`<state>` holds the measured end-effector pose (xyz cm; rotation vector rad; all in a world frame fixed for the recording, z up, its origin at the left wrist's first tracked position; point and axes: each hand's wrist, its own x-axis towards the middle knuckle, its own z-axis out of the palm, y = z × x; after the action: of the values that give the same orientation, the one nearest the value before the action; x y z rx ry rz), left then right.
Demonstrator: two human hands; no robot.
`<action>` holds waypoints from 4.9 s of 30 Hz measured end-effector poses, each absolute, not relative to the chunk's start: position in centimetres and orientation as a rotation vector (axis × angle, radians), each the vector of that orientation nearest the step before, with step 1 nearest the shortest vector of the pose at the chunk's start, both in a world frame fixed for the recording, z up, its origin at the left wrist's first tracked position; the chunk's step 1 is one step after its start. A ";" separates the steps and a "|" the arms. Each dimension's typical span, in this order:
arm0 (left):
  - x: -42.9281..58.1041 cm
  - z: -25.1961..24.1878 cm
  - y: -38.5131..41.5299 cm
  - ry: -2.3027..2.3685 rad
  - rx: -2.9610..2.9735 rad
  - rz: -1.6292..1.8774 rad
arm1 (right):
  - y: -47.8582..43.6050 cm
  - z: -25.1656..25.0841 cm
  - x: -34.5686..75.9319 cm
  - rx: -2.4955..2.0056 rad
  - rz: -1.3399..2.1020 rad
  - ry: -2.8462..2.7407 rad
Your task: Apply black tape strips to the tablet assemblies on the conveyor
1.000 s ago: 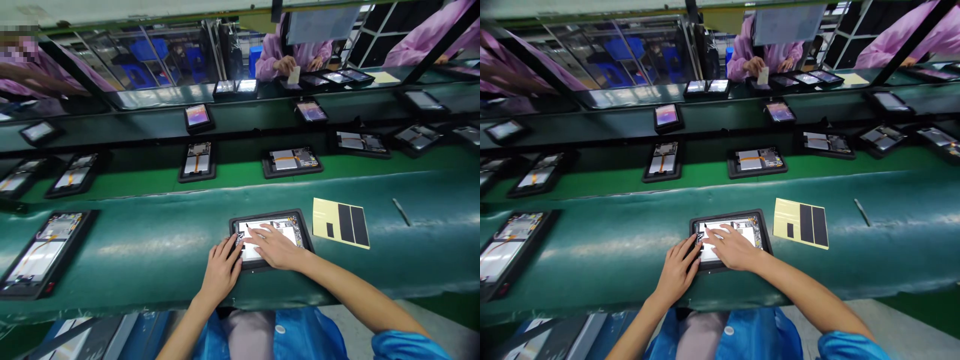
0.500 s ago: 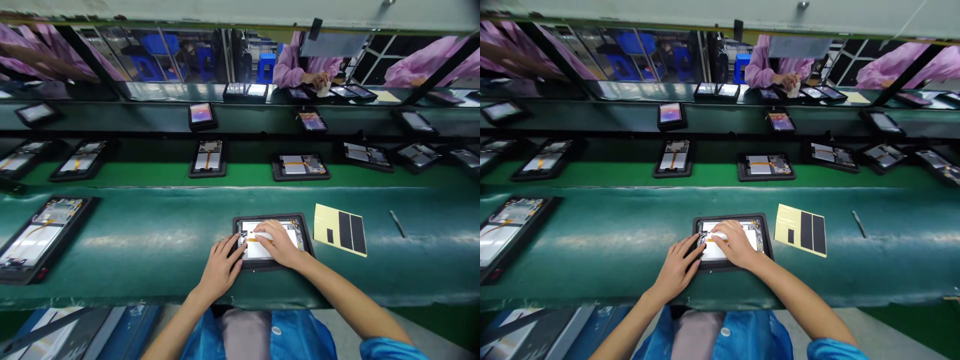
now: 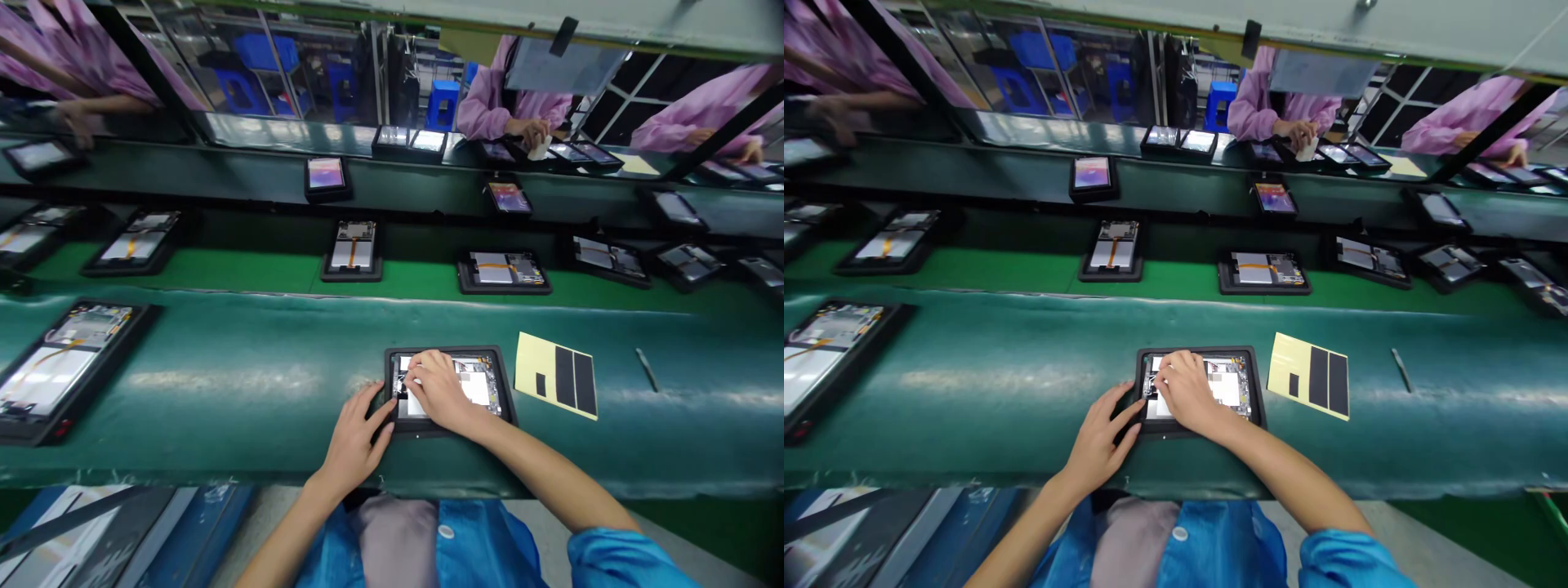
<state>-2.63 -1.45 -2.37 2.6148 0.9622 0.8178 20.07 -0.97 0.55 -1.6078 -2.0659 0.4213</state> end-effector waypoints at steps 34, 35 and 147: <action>-3.2 -1.0 1.6 0.877 2.587 0.673 | -2.0 1.8 21.1 -1.518 0.545 -1.926; -3.3 -1.1 1.4 0.896 2.574 0.695 | -1.8 1.7 20.8 -1.536 0.539 -1.955; -1.2 -1.3 3.3 1.327 2.125 0.813 | -3.2 0.6 19.4 -1.424 0.065 -2.465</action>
<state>-1.17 3.30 -1.30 2.1253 1.3271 0.8132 19.37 -3.20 0.63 -1.4241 -2.4647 0.0650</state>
